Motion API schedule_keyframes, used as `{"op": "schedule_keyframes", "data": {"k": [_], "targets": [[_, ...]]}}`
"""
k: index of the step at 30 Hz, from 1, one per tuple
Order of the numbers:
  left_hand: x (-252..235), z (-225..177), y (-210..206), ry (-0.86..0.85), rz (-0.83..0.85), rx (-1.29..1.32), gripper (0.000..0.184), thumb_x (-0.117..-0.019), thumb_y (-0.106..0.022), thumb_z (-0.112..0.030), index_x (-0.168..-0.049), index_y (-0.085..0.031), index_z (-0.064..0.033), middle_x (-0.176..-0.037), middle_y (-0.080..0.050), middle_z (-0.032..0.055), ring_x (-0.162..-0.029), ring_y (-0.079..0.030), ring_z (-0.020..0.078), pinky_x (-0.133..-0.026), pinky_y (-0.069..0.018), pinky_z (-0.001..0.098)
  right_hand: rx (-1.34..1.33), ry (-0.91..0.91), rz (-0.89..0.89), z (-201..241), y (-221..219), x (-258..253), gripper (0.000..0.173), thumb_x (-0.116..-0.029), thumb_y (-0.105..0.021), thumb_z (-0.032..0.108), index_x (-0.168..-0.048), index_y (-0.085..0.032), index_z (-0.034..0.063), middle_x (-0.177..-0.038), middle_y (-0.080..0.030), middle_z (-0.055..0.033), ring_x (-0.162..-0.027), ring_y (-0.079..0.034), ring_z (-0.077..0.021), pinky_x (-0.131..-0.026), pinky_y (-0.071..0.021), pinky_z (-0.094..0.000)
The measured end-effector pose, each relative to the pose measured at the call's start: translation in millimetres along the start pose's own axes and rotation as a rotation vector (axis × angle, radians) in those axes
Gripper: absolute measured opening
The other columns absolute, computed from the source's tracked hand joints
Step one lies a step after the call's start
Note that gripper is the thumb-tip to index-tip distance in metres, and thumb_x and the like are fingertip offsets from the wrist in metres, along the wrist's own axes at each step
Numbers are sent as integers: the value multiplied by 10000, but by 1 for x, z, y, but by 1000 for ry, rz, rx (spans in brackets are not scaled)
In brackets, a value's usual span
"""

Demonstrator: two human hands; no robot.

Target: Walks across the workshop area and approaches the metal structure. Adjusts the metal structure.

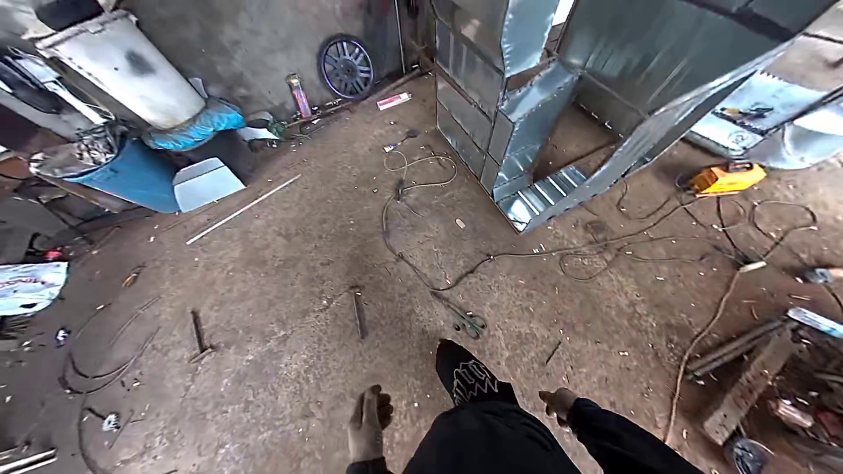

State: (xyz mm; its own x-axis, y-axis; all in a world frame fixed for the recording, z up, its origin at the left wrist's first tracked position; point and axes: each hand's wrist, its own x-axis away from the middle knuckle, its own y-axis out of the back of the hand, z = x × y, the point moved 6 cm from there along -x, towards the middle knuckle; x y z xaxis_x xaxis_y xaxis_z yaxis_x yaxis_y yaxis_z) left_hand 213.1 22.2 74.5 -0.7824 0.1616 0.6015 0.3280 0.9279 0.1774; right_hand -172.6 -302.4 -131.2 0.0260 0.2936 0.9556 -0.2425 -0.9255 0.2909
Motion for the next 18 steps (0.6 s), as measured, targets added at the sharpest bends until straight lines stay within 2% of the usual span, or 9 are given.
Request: {"op": "schedule_keyframes", "data": {"k": [2,4,6,8,11,13,15,18], "targets": [[-17,-6,-14,44,54,46,474,-1127,-364,-358,-1289,-612,12,-960,-743,177,-777,-741,282,-701,-634,444,63,-8,21,52,4,2,623,-1040,-481,564,-1181,-685,-6,-1021,-698,-195,-814,-674,-276,-780,-561,-470],[-52,-18,-24,81,113,70,491,-1129,-346,-367,-1268,-626,12,-959,-742,182,-791,-743,296,-716,-637,456,89,32,49,121,6,8,635,-1049,-455,571,-1163,-688,-8,-971,-690,-188,-787,-661,-266,-767,-555,-461],[-111,-45,-30,84,128,76,492,-1129,-352,-367,-1259,-636,12,-960,-744,189,-792,-744,305,-718,-638,461,83,100,67,195,-1,-6,647,-1053,-437,580,-1141,-700,-4,-927,-688,-180,-748,-651,-257,-742,-556,-456],[-179,-81,-29,108,90,95,500,-1128,-352,-381,-1267,-632,8,-957,-741,191,-779,-738,303,-698,-631,458,70,156,73,266,-7,-26,645,-1053,-446,572,-1145,-703,-13,-951,-700,-199,-769,-669,-282,-760,-564,-484],[-280,-137,-16,206,-2,44,500,-1128,-363,-409,-1273,-622,-7,-935,-731,185,-748,-716,293,-667,-608,457,58,267,-24,382,3,-28,604,-1024,-535,529,-1133,-705,-39,-1054,-719,-248,-935,-712,-361,-850,-572,-565],[-333,-174,11,226,-51,-104,482,-1115,-414,-410,-1280,-636,-14,-951,-742,187,-765,-721,292,-676,-602,465,94,311,16,471,20,9,576,-1053,-519,480,-1210,-685,-49,-1195,-692,-271,-1127,-674,-398,-994,-524,-590],[-365,-199,41,266,-147,-134,476,-1106,-439,-416,-1273,-640,-17,-952,-738,188,-757,-710,288,-673,-589,464,166,346,42,550,43,37,583,-1080,-448,485,-1219,-686,-29,-1174,-694,-256,-1080,-680,-379,-980,-525,-564],[-396,-219,67,373,-331,52,526,-1107,-392,-458,-1274,-622,-15,-979,-724,207,-770,-695,303,-680,-570,483,190,415,9,662,81,31,592,-1082,-410,509,-1194,-699,4,-1073,-701,-237,-909,-685,-349,-870,-544,-559]]}}
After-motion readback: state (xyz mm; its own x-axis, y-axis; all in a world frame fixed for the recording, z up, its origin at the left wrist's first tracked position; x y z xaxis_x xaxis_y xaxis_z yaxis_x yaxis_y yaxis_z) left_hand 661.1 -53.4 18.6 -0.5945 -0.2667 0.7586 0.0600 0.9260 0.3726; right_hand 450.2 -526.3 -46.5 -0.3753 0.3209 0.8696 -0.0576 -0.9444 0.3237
